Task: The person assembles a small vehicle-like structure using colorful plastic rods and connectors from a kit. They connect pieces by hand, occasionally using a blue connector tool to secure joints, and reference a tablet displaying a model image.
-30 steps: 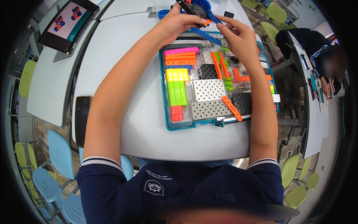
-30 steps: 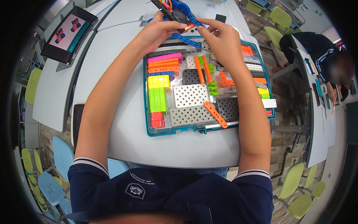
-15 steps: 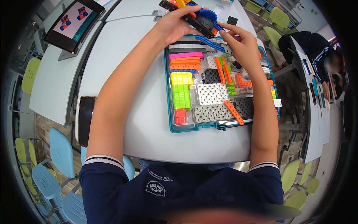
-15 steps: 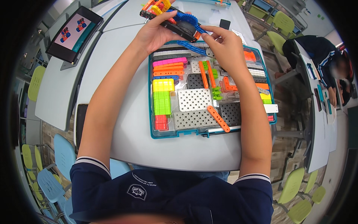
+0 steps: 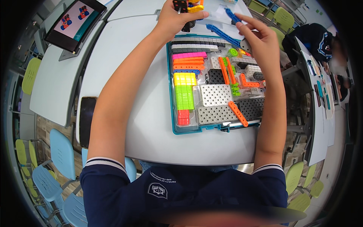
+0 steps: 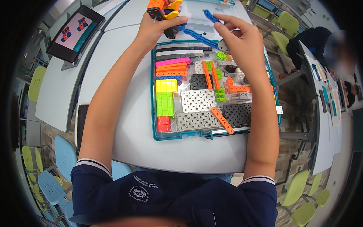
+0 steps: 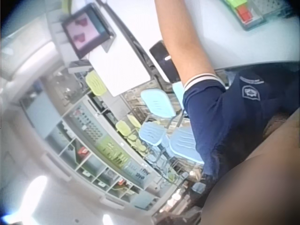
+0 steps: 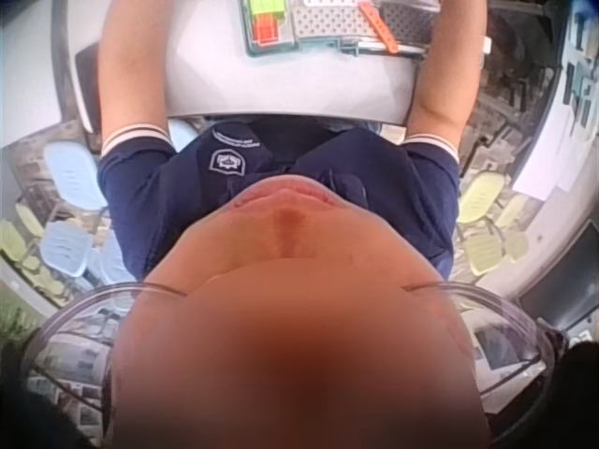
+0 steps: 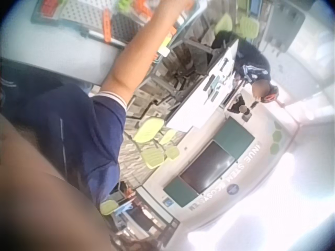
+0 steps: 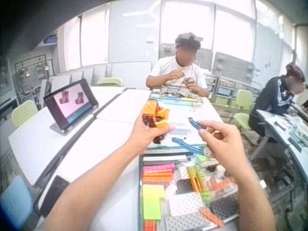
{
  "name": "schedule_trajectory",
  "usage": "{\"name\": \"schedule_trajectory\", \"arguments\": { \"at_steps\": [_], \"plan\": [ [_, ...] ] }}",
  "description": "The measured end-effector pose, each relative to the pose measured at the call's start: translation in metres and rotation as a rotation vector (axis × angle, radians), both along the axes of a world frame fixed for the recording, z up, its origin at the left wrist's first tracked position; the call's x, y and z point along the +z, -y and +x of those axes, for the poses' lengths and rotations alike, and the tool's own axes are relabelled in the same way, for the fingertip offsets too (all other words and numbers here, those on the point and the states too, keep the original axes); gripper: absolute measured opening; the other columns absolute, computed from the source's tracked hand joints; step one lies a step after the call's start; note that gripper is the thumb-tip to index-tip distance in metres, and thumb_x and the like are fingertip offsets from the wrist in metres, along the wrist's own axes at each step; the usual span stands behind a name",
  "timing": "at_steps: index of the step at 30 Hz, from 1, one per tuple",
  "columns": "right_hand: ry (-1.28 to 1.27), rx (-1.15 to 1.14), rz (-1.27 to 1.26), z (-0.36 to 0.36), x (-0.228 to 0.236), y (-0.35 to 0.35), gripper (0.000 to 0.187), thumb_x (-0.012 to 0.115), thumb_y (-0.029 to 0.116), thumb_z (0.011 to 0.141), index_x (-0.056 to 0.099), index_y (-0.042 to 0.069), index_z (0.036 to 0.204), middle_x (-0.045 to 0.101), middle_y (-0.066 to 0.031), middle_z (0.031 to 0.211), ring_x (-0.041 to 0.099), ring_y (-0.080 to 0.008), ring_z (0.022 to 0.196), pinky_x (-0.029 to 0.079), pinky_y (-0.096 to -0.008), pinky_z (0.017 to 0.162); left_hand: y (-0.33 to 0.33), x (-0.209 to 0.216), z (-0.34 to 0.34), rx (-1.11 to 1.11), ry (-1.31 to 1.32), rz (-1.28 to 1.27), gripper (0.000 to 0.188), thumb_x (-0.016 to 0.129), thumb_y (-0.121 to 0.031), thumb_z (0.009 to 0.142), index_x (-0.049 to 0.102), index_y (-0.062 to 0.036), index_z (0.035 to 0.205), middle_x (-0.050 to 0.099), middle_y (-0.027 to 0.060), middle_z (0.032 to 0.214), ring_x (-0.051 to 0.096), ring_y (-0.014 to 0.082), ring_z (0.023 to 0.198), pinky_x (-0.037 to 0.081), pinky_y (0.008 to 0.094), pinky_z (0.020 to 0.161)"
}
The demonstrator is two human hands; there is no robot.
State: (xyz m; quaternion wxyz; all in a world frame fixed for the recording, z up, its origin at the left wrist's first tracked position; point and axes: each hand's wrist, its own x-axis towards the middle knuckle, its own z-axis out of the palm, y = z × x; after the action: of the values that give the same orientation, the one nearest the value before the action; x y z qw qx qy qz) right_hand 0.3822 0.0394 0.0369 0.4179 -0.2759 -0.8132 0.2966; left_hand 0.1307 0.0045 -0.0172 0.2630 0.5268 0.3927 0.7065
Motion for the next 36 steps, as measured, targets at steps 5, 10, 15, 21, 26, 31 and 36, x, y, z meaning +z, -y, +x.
{"name": "schedule_trajectory", "arguments": {
  "at_steps": [5,10,15,21,26,31,36],
  "plan": [
    [-0.135,0.055,-0.149,-0.002,0.015,0.025,0.030,0.060,0.018,0.105,0.061,0.003,0.131,0.060,-0.0015,0.085,0.057,-0.0066,0.077,0.044,-0.0266,0.063,-0.002,0.000,0.008,0.218,-0.319,0.175,0.053,0.086,-0.002,0.077,0.054,-0.0043,0.119,0.065,0.0064,0.106,0.065,0.0196,0.093,0.054,0.0323,0.080],
    [-0.279,0.262,-0.378,-0.010,0.011,0.031,0.023,0.075,0.024,0.097,0.072,0.004,0.108,0.057,0.0048,0.078,0.049,-0.0022,0.063,0.038,-0.0209,0.059,0.007,0.006,0.019,0.516,-0.732,0.290,0.048,0.079,-0.001,0.074,0.056,-0.0048,0.117,0.062,0.0162,0.107,0.062,0.0372,0.099,0.050,0.0434,0.085],
    [0.006,0.036,-0.061,-0.012,0.004,0.029,0.029,0.080,0.031,0.092,0.070,0.005,0.095,0.055,0.0059,0.067,0.048,-0.0030,0.062,0.037,-0.0225,0.057,0.015,0.010,0.029,0.686,-0.933,0.304,0.049,0.073,0.001,0.069,0.058,-0.0062,0.115,0.060,0.0160,0.106,0.058,0.0399,0.103,0.045,0.0483,0.089],
    [0.083,-0.005,0.198,-0.017,-0.004,0.030,0.025,0.073,0.030,0.098,0.068,0.006,0.100,0.049,0.0050,0.068,0.041,-0.0065,0.063,0.033,-0.0246,0.057,0.019,0.014,0.031,0.707,-1.067,0.451,0.043,0.070,-0.002,0.073,0.060,-0.0064,0.115,0.059,0.0135,0.107,0.058,0.0360,0.104,0.044,0.0461,0.092],
    [0.140,0.065,0.171,-0.014,-0.005,0.026,0.025,0.067,0.026,0.099,0.067,0.001,0.100,0.058,-0.0041,0.068,0.053,-0.0120,0.061,0.040,-0.0293,0.056,0.019,0.014,0.026,0.771,-1.199,0.491,0.030,0.064,-0.013,0.084,0.061,-0.0076,0.113,0.060,0.0122,0.107,0.059,0.0327,0.103,0.044,0.0449,0.093],
    [0.079,0.165,-0.277,-0.014,-0.005,0.022,0.027,0.066,0.030,0.101,0.068,0.004,0.098,0.052,0.0046,0.069,0.046,-0.0053,0.063,0.034,-0.0247,0.057,0.018,0.012,0.023,0.863,-1.272,0.538,0.024,0.058,-0.018,0.089,0.062,-0.0095,0.112,0.060,0.0104,0.105,0.059,0.0293,0.101,0.044,0.0442,0.094],
    [0.167,0.110,-0.122,-0.011,-0.004,0.025,0.026,0.066,0.030,0.102,0.069,0.004,0.099,0.050,0.0068,0.071,0.044,-0.0021,0.065,0.032,-0.0229,0.058,0.018,0.015,0.021,0.856,-1.302,0.575,0.024,0.058,-0.018,0.090,0.061,-0.0097,0.112,0.060,0.0100,0.105,0.059,0.0289,0.101,0.043,0.0436,0.095]
  ]
}}
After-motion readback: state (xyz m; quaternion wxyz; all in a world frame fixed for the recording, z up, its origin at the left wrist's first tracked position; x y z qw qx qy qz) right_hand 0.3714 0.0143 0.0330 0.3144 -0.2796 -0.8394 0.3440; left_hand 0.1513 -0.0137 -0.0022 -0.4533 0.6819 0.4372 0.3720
